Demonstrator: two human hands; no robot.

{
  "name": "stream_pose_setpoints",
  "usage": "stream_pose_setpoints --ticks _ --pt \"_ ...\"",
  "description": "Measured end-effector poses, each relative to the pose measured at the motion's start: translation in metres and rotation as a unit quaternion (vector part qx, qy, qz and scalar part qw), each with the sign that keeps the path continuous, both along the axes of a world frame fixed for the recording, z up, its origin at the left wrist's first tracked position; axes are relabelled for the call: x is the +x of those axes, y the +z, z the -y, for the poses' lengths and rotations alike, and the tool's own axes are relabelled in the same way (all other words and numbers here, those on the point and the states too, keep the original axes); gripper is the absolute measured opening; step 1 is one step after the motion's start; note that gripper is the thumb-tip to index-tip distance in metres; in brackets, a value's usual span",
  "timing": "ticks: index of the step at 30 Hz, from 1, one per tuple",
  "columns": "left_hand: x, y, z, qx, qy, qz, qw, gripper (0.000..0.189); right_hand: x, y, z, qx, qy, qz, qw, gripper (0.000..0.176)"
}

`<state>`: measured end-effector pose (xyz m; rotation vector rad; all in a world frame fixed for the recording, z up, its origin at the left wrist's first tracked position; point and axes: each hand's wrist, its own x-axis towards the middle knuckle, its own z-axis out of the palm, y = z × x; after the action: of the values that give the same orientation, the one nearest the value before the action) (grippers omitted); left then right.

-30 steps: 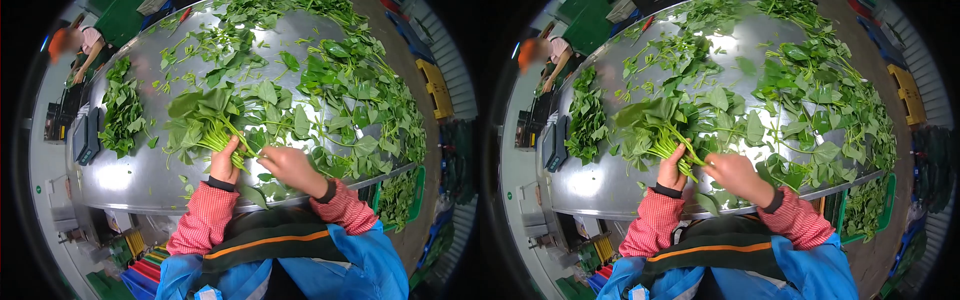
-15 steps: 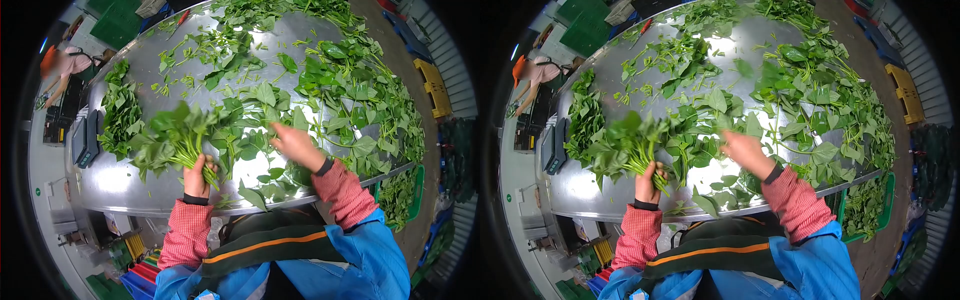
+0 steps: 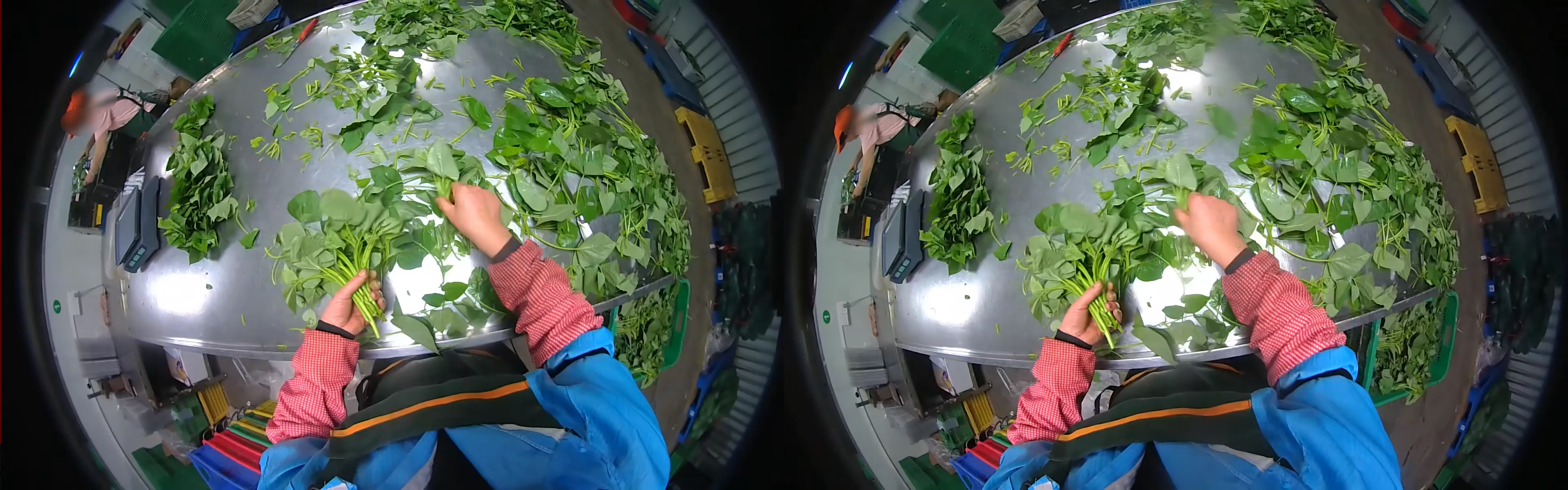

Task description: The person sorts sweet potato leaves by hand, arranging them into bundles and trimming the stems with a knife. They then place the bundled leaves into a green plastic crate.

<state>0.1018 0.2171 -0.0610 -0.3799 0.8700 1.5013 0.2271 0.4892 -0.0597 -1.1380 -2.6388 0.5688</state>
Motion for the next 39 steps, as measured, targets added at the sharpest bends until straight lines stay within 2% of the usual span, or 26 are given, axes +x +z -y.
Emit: stream_pose_setpoints --ticks 1,3,4,5,6,8,11,15,18,20,22,25,28,29,32,33,35,36,37,38,39 --pt "-0.003 0.006 -0.002 0.022 0.013 -0.017 1.0 0.02 -0.001 -0.004 -0.004 0.015 0.003 -0.018 1.0 0.036" --pt "-0.006 0.02 -0.001 0.066 0.048 -0.047 0.996 0.014 0.007 -0.001 -0.029 -0.165 0.011 -0.129 0.978 0.032" --pt "-0.01 0.025 -0.003 0.074 0.068 -0.066 0.993 0.009 0.016 0.008 -0.036 -0.256 0.014 -0.181 0.95 0.03" --pt "-0.01 0.035 -0.006 0.057 0.084 -0.084 0.991 0.009 0.026 0.037 -0.038 -0.474 -0.027 -0.241 0.847 0.026" --pt "-0.01 0.046 -0.011 0.04 0.1 -0.101 0.989 0.01 0.037 0.039 -0.047 -0.591 -0.034 -0.281 0.755 0.026" --pt "-0.007 0.057 -0.018 0.045 0.099 -0.12 0.987 0.01 0.043 0.025 -0.052 -0.488 -0.037 -0.214 0.845 0.029" --pt "-0.001 0.065 -0.037 0.054 0.08 -0.171 0.98 0.011 0.046 0.05 -0.038 -0.602 -0.032 -0.29 0.743 0.03" --pt "0.019 0.072 -0.067 0.067 0.023 -0.221 0.973 0.017 0.037 0.055 -0.016 -0.548 -0.022 -0.261 0.795 0.03" --pt "0.034 0.068 -0.09 0.067 -0.014 -0.256 0.964 0.019 0.023 0.057 0.006 -0.474 0.032 -0.242 0.846 0.028" --pt "0.041 0.054 -0.098 0.056 -0.031 -0.278 0.958 0.022 0.017 0.063 0.021 -0.465 0.061 -0.258 0.845 0.03" --pt "0.041 0.045 -0.101 0.068 -0.027 -0.269 0.96 0.023 0.012 0.057 0.033 -0.431 0.06 -0.271 0.859 0.028" --pt "0.04 0.042 -0.099 0.047 -0.009 -0.245 0.968 0.022 0.021 0.07 0.051 -0.323 0.033 -0.218 0.92 0.025" --pt "0.04 0.044 -0.095 0.043 -0.011 -0.24 0.97 0.021 0.021 0.056 0.062 -0.272 0.026 -0.26 0.926 0.022" --pt "0.04 0.039 -0.093 0.055 -0.017 -0.245 0.968 0.021 0.024 0.056 0.062 -0.276 0.012 -0.219 0.936 0.019" --pt "0.045 0.036 -0.092 0.047 0.003 -0.229 0.972 0.021 0.025 0.064 0.068 -0.19 0.021 -0.182 0.964 0.016" --pt "0.044 0.036 -0.092 0.039 0.01 -0.209 0.977 0.021 0.027 0.067 0.071 -0.131 0.055 -0.2 0.969 0.015" --pt "0.042 0.038 -0.097 0.014 0.048 -0.174 0.983 0.021 0.032 0.072 0.078 -0.01 0.124 -0.232 0.965 0.012" --pt "0.042 0.04 -0.098 0.0 0.066 -0.156 0.985 0.021 0.039 0.076 0.086 -0.035 0.189 -0.256 0.947 0.01" --pt "0.039 0.037 -0.097 0.038 0.086 -0.128 0.987 0.02 0.048 0.081 0.094 -0.059 0.252 -0.278 0.925 0.008" --pt "0.037 0.038 -0.092 0.031 0.077 -0.148 0.985 0.019 0.054 0.084 0.099 -0.082 0.314 -0.3 0.897 0.007" --pt "0.034 0.039 -0.093 0.033 0.079 -0.142 0.986 0.019 0.057 0.082 0.1 -0.091 0.285 -0.359 0.884 0.005"
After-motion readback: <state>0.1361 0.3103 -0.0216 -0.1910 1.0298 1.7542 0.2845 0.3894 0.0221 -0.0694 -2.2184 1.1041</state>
